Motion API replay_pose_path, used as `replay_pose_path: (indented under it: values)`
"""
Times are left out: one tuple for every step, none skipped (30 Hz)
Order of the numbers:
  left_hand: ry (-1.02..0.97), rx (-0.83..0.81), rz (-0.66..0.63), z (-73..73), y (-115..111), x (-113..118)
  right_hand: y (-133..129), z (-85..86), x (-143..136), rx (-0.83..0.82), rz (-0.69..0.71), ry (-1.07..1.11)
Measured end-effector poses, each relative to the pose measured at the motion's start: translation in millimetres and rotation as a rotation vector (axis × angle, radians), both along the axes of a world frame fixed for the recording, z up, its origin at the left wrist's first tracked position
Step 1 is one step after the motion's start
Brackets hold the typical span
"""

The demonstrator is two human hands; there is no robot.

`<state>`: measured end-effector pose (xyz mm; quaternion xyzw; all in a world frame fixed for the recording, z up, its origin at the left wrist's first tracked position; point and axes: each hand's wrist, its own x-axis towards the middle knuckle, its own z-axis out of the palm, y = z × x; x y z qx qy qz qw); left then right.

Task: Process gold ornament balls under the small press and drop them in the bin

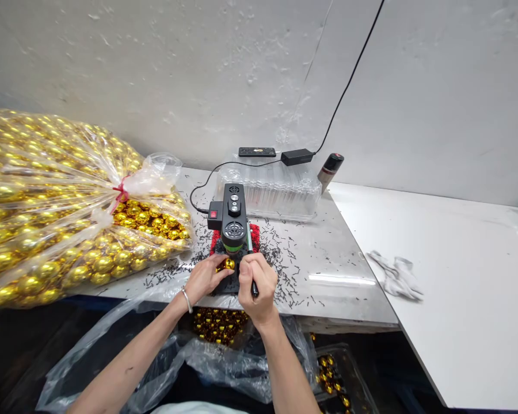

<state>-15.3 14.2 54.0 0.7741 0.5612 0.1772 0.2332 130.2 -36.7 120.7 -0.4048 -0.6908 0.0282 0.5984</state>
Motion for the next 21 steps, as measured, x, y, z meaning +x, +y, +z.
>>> replay_pose_path:
  values:
    - [0.002, -0.002, 0.003, -1.0, 1.8, 0.5, -0.1, -0.1, 0.0, 0.003, 0.001, 0.000]
    - [0.005, -0.005, 0.008, -1.9, 3.4, 1.0, -0.3, -0.3, 0.1, 0.004, 0.002, -0.002]
    - [0.008, -0.009, 0.012, -2.6, 4.8, 1.6, -0.6, -0.7, 0.3, 0.002, 0.004, -0.007]
    - [0.012, -0.012, 0.014, -3.0, 5.7, 2.0, -1.0, -1.4, 0.4, -0.001, 0.005, -0.013]
    - [0.017, -0.014, 0.012, -3.0, 6.3, 2.2, -1.4, -2.8, 0.7, -0.004, 0.007, -0.019]
    - [0.019, -0.017, 0.007, -2.8, 6.4, 2.2, -1.7, -4.8, 0.9, -0.005, 0.009, -0.024]
    - [0.019, -0.020, -0.001, -2.2, 6.3, 2.0, -2.0, -7.6, 1.2, -0.003, 0.013, -0.026]
    - [0.017, -0.021, -0.009, -1.5, 6.0, 1.5, -2.2, -11.3, 1.4, 0.001, 0.017, -0.025]
    - [0.014, -0.022, -0.018, -0.6, 5.6, 1.0, -2.2, -15.8, 1.6, 0.004, 0.023, -0.023]
    - [0.011, -0.026, -0.025, 0.3, 5.3, 0.4, -2.1, -20.9, 1.9, 0.007, 0.030, -0.019]
    - [0.009, -0.032, -0.029, 1.1, 5.0, -0.1, -1.8, -26.4, 2.1, 0.011, 0.037, -0.017]
    - [0.007, -0.040, -0.030, 1.8, 4.8, -0.5, -1.4, -31.9, 2.2, 0.017, 0.042, -0.017]
    - [0.005, -0.047, -0.028, 2.3, 4.7, -0.8, -0.9, -37.2, 2.3, 0.022, 0.044, -0.019]
    - [0.002, -0.052, -0.024, 2.7, 4.6, -0.8, -0.4, -42.0, 2.3, 0.027, 0.041, -0.024]
    - [0.000, -0.055, -0.018, 3.1, 4.6, -0.8, 0.1, -46.2, 2.2, 0.035, 0.036, -0.028]
    - [0.000, -0.058, -0.013, 3.4, 4.6, -0.5, 0.6, -49.7, 2.0, 0.042, 0.025, -0.030]
    - [0.001, -0.059, -0.009, 3.7, 4.6, -0.3, 1.1, -52.6, 1.8, 0.048, 0.015, -0.031]
    - [0.003, -0.063, -0.007, 4.0, 4.6, 0.0, 1.7, -55.0, 1.5, 0.056, 0.004, -0.028]
    - [0.007, -0.068, -0.007, 4.3, 4.6, 0.2, 2.2, -57.0, 1.1, 0.065, -0.004, -0.023]
    - [0.011, -0.073, -0.007, 4.6, 4.6, 0.4, 2.9, -58.9, 0.7, 0.073, -0.009, -0.017]
    - [0.013, -0.076, -0.008, 4.8, 4.7, 0.5, 3.7, -60.8, 0.3, 0.081, -0.011, -0.010]
